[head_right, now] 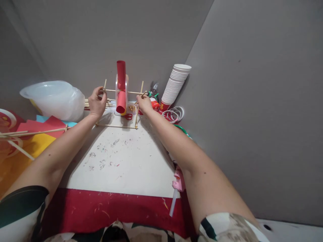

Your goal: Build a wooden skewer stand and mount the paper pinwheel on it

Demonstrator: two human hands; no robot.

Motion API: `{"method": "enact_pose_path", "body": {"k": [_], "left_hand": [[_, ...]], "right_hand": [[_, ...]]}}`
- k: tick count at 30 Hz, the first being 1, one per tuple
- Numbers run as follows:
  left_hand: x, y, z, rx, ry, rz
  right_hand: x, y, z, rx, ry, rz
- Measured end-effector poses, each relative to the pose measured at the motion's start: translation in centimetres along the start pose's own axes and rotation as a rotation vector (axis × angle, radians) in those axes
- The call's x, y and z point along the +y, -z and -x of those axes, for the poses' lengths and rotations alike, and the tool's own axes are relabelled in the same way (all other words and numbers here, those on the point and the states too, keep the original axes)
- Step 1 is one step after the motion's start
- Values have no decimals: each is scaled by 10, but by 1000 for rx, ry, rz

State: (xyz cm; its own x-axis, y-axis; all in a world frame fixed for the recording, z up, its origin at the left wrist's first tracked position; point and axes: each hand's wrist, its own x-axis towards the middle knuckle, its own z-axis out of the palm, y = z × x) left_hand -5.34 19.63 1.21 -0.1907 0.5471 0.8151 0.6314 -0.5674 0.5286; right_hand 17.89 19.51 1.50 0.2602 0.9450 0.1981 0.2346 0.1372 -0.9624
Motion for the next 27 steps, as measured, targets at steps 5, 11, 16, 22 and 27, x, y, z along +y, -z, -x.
{"method": "enact_pose_path", "body": {"k": [5, 11, 16, 22, 27], "left_hand": [[-5, 1, 1, -15, 22, -8], [-14, 0, 1, -33, 89, -21], [-15, -7, -4, -50, 227, 124], [4, -7, -11, -207, 484, 412], [21, -4, -13, -203, 444, 486]], "right_hand": [[2, 0, 0, -17, 4, 14], [4, 1, -3, -18, 31, 18], [2, 2, -2, -27, 33, 16], [-3, -2, -1, -18, 41, -20], [-6, -5, -6, -18, 101, -52]]}}
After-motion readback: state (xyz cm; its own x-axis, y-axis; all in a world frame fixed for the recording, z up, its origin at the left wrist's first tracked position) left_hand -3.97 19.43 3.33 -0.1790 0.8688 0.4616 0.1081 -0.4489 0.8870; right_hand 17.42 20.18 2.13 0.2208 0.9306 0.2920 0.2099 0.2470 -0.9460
